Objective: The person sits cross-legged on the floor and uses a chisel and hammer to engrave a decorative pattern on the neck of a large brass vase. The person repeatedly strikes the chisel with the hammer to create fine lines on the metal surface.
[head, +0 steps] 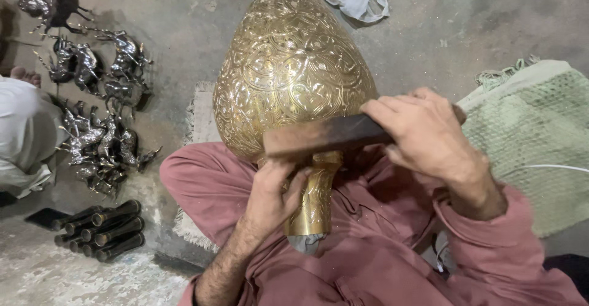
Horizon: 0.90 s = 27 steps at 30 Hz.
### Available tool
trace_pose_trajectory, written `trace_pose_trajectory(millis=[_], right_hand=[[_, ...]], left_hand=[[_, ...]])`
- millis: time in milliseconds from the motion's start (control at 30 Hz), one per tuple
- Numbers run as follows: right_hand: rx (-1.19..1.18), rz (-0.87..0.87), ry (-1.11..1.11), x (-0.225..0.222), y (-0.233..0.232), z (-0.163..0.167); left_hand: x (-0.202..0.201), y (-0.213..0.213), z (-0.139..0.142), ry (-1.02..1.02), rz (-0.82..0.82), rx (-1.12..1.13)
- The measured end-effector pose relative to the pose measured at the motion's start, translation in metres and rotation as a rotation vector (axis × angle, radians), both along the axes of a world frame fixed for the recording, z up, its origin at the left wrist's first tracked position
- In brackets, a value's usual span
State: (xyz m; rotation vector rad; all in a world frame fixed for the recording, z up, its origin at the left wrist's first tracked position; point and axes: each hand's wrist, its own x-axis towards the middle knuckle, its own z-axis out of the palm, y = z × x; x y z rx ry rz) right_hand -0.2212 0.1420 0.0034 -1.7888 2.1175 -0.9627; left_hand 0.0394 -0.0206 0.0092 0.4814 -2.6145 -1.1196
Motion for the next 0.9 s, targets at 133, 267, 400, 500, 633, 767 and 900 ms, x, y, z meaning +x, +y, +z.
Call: trace_pose_trajectory(millis=[133, 267, 400, 500, 633, 767, 900], right_hand=[[-0.066, 0.049, -0.156, -0.002, -0.005, 0.002], [0.03, 0.041, 0.044, -0.003, -0.008, 0.004], [0.067, 0.002, -0.109, 0.0, -0.013, 0.011], [0.014, 0.029, 0.04, 0.002, -0.019, 0.018], [0.205, 0.046, 0.007, 0.006, -0.027, 0.026], [0.011, 0.018, -0.175, 0.01, -0.03, 0.037], [0.137, 0.081, 0.136, 0.01, -0.033, 0.048]], left_hand=[[0.001, 0.005, -0.001, -0.008, 0.05, 0.051], [-0.002, 0.01, 0.001, 0.092, 0.068, 0.025], [-0.001, 0.013, 0.001, 0.011, 0.141, 0.008], [0.002, 0.014, -0.002, 0.03, 0.14, 0.018], [0.002, 0.018, -0.004, -0.008, 0.176, 0.03], [0.001, 0.025, 0.003, 0.034, 0.252, 0.074], [0.001, 0.031, 0.009, 0.023, 0.277, 0.083]])
